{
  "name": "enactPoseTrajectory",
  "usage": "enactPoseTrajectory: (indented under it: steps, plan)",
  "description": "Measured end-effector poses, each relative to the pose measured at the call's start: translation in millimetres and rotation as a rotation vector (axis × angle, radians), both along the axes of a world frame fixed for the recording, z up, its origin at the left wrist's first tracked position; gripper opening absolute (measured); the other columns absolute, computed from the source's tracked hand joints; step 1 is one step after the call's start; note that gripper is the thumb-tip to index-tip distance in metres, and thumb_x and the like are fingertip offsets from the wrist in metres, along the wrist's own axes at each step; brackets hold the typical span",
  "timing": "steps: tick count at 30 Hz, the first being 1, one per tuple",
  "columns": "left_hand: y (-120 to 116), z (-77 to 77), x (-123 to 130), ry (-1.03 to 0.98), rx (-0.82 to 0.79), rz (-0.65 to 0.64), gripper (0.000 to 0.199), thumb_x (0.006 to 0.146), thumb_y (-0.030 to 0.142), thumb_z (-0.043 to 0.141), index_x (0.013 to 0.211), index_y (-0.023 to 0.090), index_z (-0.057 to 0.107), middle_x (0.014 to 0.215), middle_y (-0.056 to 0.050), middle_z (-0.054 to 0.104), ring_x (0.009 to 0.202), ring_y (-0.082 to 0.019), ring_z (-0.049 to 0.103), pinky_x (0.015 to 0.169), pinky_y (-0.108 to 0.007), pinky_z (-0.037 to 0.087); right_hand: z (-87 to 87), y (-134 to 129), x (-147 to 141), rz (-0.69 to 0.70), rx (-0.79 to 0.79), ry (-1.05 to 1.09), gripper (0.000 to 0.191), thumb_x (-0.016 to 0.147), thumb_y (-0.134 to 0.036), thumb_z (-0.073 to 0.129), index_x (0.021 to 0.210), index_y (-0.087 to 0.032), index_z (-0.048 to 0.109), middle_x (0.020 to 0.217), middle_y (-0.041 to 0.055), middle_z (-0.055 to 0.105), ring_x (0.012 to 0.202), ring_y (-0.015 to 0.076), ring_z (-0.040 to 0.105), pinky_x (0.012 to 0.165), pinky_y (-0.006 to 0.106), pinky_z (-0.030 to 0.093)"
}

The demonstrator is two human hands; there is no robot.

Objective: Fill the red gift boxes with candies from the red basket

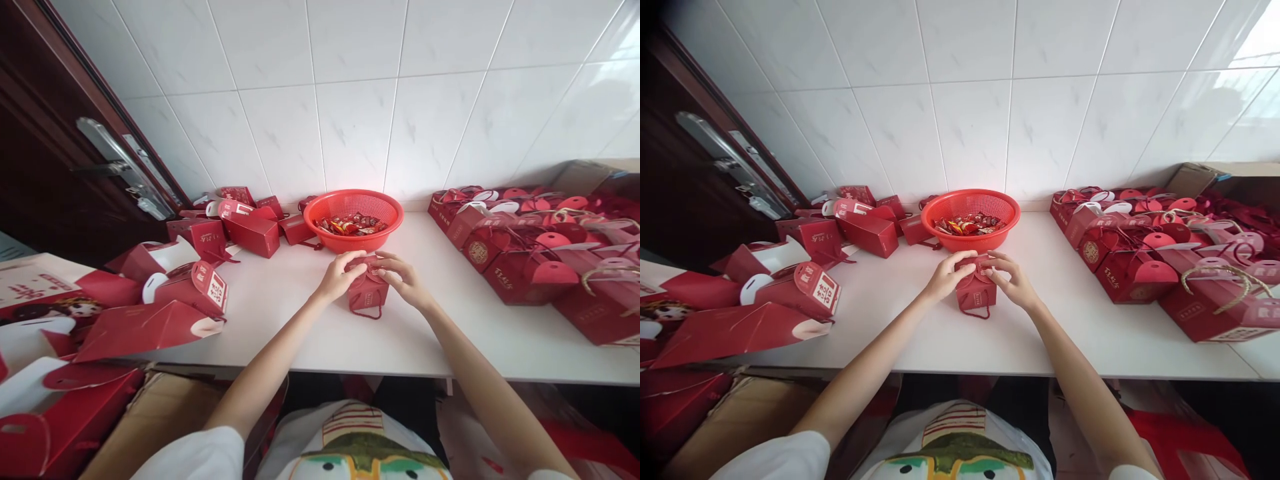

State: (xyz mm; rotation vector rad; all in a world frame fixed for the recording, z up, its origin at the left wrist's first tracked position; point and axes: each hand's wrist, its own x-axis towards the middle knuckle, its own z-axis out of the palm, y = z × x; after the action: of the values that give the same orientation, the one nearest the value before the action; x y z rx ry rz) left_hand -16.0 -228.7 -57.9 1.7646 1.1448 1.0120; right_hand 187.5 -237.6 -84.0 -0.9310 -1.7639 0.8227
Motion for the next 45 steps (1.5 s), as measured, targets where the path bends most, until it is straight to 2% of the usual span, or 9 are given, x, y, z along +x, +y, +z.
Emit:
enactPoseTrajectory:
  steps: [5, 9, 14, 19, 22, 26, 32, 40, 45]
  plan:
    - [7, 4.6, 1, 0.031, -0.099, 0.026, 0.051, 0.074, 0.019, 0.075, 0.125, 0.020, 0.068, 0.136, -0.009, 0.068, 0.127, -0.026, 0.061, 0.111, -0.039, 0.047, -4.2, 2, 1, -0.032, -0.072, 0.047, 0.055, 0.088, -0.071, 0.059, 0.115, -0.025, 0.072, 0.134, 0.0128, 0.065, 0.125, 0.0295, 0.062, 0.099, 0.046, 0.053]
    - [14, 11.0, -6, 0.085, -0.200, 0.030, 0.067, 0.068, 0.021, 0.080, 0.133, 0.023, 0.065, 0.146, -0.009, 0.060, 0.119, -0.027, 0.063, 0.101, -0.037, 0.052, -7.2, 6, 6, -0.143, -0.177, -0.021, 0.063, 0.087, -0.079, 0.050, 0.108, -0.022, 0.067, 0.108, 0.0104, 0.073, 0.101, 0.0259, 0.069, 0.089, 0.042, 0.054]
    - [22, 18.6, -21, 0.155, -0.356, -0.081, 0.044, 0.070, 0.031, 0.077, 0.113, 0.019, 0.075, 0.107, -0.005, 0.077, 0.096, -0.024, 0.071, 0.085, -0.032, 0.055, -2.9, 3, 11, -0.146, -0.257, -0.078, 0.061, 0.089, -0.077, 0.047, 0.105, -0.020, 0.064, 0.071, 0.0038, 0.071, 0.079, 0.0227, 0.070, 0.081, 0.039, 0.054]
    - [15, 35.4, -31, 0.526, -0.274, 0.046, 0.036, 0.072, 0.054, 0.073, 0.082, 0.020, 0.076, 0.085, -0.006, 0.077, 0.087, -0.028, 0.071, 0.071, -0.032, 0.052, 4.1, -4, 7, 0.026, -0.400, -0.046, 0.067, 0.081, -0.074, 0.063, 0.120, -0.019, 0.056, 0.075, 0.0039, 0.074, 0.080, 0.0237, 0.073, 0.081, 0.039, 0.054]
    - [10, 41.4, -34, 0.660, -0.217, 0.117, 0.048, 0.072, 0.062, 0.070, 0.092, 0.018, 0.075, 0.102, -0.012, 0.077, 0.095, -0.033, 0.071, 0.074, -0.035, 0.052, 6.9, -5, 7, 0.050, -0.422, -0.020, 0.071, 0.080, -0.073, 0.066, 0.124, -0.019, 0.054, 0.072, 0.0026, 0.073, 0.077, 0.0229, 0.072, 0.080, 0.039, 0.053]
    - [10, 39.8, -38, 0.643, -0.136, 0.106, 0.064, 0.074, 0.060, 0.069, 0.125, 0.022, 0.066, 0.132, -0.015, 0.069, 0.119, -0.035, 0.065, 0.086, -0.035, 0.051, 8.4, -5, 9, 0.120, -0.449, 0.028, 0.071, 0.080, -0.068, 0.070, 0.128, -0.019, 0.053, 0.076, 0.0031, 0.075, 0.080, 0.0220, 0.072, 0.084, 0.040, 0.054]
    - [13, 39.6, -39, 0.509, -0.268, -0.013, 0.042, 0.076, 0.054, 0.070, 0.102, 0.021, 0.073, 0.104, -0.009, 0.079, 0.097, -0.031, 0.073, 0.072, -0.032, 0.053, 10.0, -9, 1, 0.202, -0.536, 0.122, 0.070, 0.071, -0.045, 0.084, 0.129, -0.019, 0.055, 0.074, 0.0007, 0.074, 0.075, 0.0217, 0.071, 0.078, 0.039, 0.054]
    - [14, 44.7, -41, 0.476, -0.117, 0.106, 0.053, 0.064, 0.048, 0.085, 0.105, 0.018, 0.071, 0.110, -0.011, 0.076, 0.103, -0.033, 0.070, 0.078, -0.033, 0.053, 52.0, -20, -8, 0.061, -0.396, 0.427, 0.047, 0.075, -0.039, 0.079, 0.115, -0.023, 0.063, 0.071, -0.0028, 0.064, 0.069, 0.0165, 0.063, 0.075, 0.036, 0.053]
    - [13, 79.4, -46, 0.236, -0.123, 0.047, 0.036, 0.074, 0.040, 0.076, 0.101, 0.017, 0.071, 0.074, -0.002, 0.070, 0.073, -0.021, 0.067, 0.070, -0.032, 0.050, 84.5, -22, -9, 0.042, -0.329, 0.404, 0.038, 0.075, -0.040, 0.080, 0.105, -0.022, 0.066, 0.079, 0.0016, 0.070, 0.078, 0.0192, 0.066, 0.086, 0.041, 0.052]
